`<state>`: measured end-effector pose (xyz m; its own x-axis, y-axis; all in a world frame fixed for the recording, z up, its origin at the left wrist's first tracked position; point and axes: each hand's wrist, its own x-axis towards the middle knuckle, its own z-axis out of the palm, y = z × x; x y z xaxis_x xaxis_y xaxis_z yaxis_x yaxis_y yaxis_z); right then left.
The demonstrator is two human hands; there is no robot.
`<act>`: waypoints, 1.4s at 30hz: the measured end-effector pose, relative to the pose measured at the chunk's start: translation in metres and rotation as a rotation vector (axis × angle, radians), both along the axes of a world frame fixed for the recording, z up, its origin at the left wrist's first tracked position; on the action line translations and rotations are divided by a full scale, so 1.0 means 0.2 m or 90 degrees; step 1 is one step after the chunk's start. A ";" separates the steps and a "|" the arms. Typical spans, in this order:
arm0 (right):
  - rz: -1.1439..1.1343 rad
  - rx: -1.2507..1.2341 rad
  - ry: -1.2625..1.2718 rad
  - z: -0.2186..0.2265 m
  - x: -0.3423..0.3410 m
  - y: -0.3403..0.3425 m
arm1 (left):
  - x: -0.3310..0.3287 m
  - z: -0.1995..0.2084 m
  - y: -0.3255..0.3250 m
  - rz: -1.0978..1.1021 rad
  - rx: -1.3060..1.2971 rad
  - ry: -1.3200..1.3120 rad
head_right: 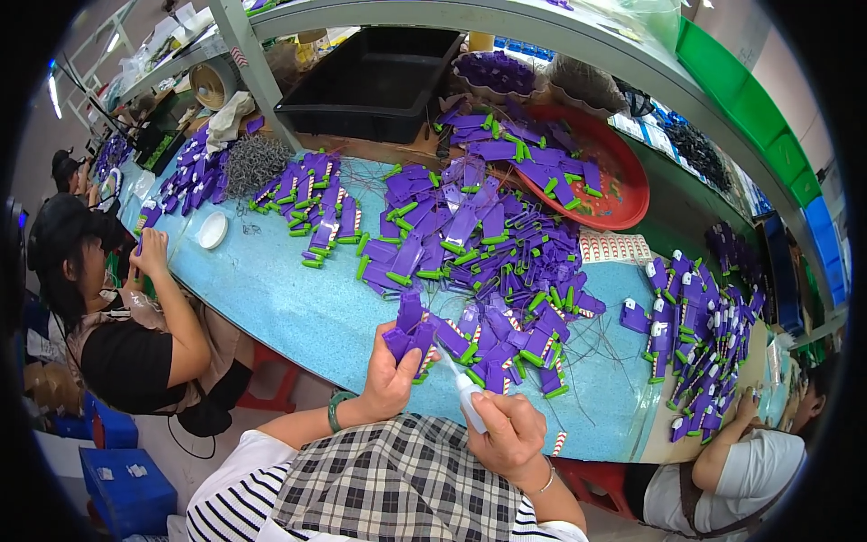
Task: The person assembles toy components by picking up plastic parts, applying glue from an applicator bottle, and attaching pieces together by hand.
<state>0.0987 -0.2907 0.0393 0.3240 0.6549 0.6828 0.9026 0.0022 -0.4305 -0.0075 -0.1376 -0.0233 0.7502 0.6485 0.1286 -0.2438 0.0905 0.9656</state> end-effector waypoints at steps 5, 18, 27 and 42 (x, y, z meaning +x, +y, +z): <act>0.035 0.011 0.002 -0.01 0.00 0.02 | 0.00 -0.02 -0.02 0.030 0.083 0.046; 0.025 -0.014 -0.017 0.01 0.00 0.02 | 0.02 -0.01 0.01 0.053 0.323 -0.002; 0.005 0.011 0.007 -0.01 0.01 0.04 | 0.00 0.00 0.10 0.079 0.187 0.089; -0.020 0.059 0.019 -0.04 0.06 -0.02 | 0.09 0.05 1.71 0.637 0.781 0.470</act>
